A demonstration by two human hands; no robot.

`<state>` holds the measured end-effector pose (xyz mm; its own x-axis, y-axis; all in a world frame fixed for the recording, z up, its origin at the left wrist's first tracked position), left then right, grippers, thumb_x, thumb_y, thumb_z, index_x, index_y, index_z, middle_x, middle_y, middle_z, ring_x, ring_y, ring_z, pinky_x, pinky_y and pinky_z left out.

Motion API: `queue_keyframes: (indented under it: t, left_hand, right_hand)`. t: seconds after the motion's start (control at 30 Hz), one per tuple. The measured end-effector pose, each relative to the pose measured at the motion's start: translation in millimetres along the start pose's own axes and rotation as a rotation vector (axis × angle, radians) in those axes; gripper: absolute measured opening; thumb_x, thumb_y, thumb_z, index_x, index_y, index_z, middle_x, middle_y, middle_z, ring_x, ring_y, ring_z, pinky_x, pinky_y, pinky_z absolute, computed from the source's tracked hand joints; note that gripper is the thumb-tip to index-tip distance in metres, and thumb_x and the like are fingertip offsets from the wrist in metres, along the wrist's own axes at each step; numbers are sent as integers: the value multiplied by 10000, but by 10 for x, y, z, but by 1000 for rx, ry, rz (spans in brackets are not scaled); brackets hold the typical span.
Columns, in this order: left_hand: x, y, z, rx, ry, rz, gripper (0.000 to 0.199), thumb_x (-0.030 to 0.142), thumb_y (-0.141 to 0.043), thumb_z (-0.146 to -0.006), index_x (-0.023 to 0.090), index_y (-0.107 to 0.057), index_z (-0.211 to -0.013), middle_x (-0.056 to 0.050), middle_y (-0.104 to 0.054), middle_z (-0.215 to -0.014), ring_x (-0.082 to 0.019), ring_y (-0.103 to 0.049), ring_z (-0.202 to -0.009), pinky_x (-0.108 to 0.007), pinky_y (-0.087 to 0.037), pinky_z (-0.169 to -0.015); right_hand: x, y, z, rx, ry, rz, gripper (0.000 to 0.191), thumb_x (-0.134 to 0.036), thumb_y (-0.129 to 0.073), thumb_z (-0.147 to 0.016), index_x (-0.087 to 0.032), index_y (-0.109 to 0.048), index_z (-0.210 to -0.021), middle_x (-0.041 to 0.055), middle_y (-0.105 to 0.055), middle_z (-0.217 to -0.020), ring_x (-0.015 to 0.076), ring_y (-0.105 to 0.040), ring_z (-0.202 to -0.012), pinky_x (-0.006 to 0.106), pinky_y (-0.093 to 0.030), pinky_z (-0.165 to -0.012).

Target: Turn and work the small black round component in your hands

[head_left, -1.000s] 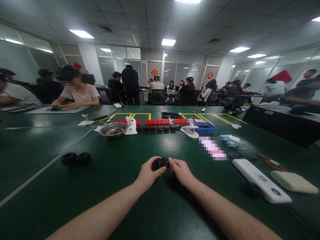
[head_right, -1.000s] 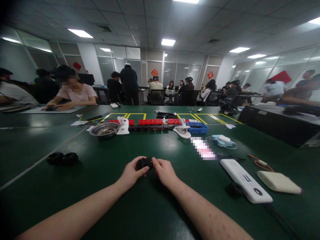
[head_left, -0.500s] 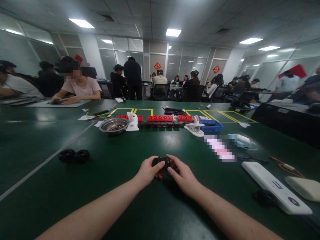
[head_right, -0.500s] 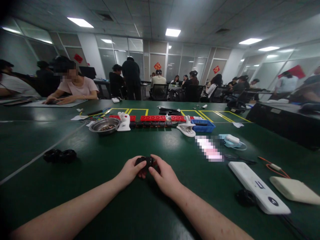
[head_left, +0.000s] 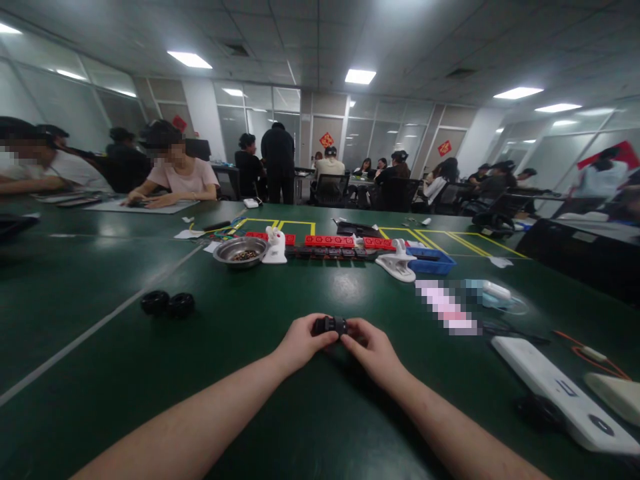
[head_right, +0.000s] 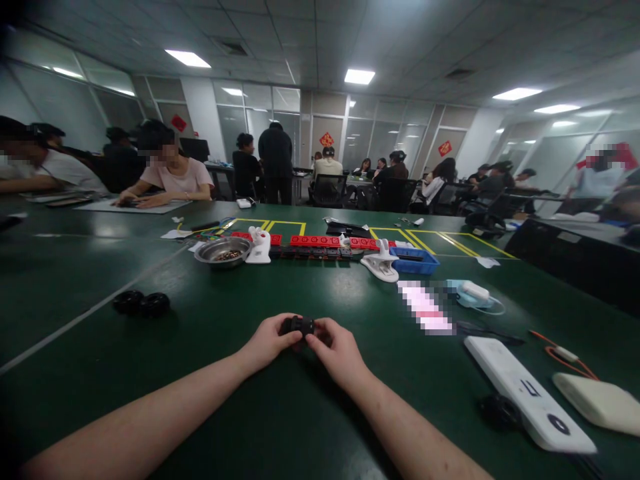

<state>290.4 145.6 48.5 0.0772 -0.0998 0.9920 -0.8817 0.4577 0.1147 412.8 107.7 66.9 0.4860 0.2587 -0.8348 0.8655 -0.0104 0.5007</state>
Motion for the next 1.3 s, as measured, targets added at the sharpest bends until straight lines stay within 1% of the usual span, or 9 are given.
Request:
queue_keyframes:
  t: [0.17,0.3,0.43,0.57,0.73,0.9,1.07,1.2,1.3]
  left_hand:
    - [-30,-17,-17,-18,46,101,376,377,-613,-638,100,-514,-873,-16,-557,-665,-125,-544,-522,-252,-446,-516]
    - [-21,5,-39,31,27,118,392,345,-621,-635,118,-492,-927,-31,-551,-767,-113,-539,-546,-245,-452,-516]
    - [14,-22,-27,15,17,136,420,292,-640,-615,142,-486,-975,-57,-558,-900,-135,-557,-664,-264,-467,-598]
    - [79,-59,20,-42,-45,-36,428,248,-677,-583,172,-532,-978,-44,-585,-915,-173,-543,-849,-283,-425,-765]
    - [-14,-62,11,-82,32,86,415,375,-636,-621,113,-506,-916,-50,-584,-754,-159,-564,-636,-280,-449,-595]
    - [-59,-63,-28,-90,56,192,424,440,-604,-635,94,-484,-850,-39,-559,-682,-147,-554,-549,-275,-440,-535]
    - [-35,-43,-19,-31,58,174,406,384,-629,-623,120,-475,-890,-28,-542,-756,-130,-544,-580,-260,-448,-543]
    - [62,-41,16,-6,-11,19,407,288,-652,-618,158,-476,-961,-46,-557,-899,-167,-551,-798,-282,-446,-715]
    - [95,-61,27,-25,-32,-83,414,266,-667,-603,172,-495,-968,-51,-569,-943,-187,-530,-892,-294,-414,-798]
  right_hand:
    - [-43,7,31,24,37,12,379,-238,-569,-699,-201,-450,-1057,30,-578,-928,147,-531,-793,256,-412,-685]
    - [3,43,3,68,18,-29,353,-344,-503,-756,-180,-422,-1058,40,-571,-904,160,-521,-840,290,-386,-766]
    - [81,67,-39,105,-18,-38,348,-443,-310,-838,-154,-491,-766,16,-524,-681,141,-500,-678,256,-373,-642]
    - [105,14,-45,40,-47,18,431,-460,-321,-833,-148,-450,-566,1,-466,-562,124,-457,-573,232,-342,-549]
    - [-17,28,0,49,44,12,222,-341,-488,-773,-155,-529,-885,36,-566,-816,156,-519,-764,261,-404,-688]
    - [-125,54,74,96,177,113,369,-251,-529,-739,-184,-458,-1096,65,-519,-1026,178,-483,-939,320,-377,-840]
    - [-26,67,41,108,91,29,429,-377,-463,-781,-168,-400,-1150,76,-507,-1051,185,-472,-968,327,-366,-854]
    - [89,77,-26,108,-27,72,390,-463,-319,-830,-150,-547,-791,37,-548,-726,164,-508,-728,278,-393,-678]
    - [129,49,-52,73,-71,134,461,-470,-306,-828,-144,-486,-556,19,-488,-574,139,-466,-602,246,-361,-571]
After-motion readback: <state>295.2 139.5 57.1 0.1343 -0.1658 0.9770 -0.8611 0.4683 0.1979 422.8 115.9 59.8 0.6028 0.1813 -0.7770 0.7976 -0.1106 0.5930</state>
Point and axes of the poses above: each hand's wrist, its own z-axis away from the middle knuckle, its own y-axis out of the back of the hand, x = y × z, the point moved 7 cm from there along -z, towards the middle knuckle
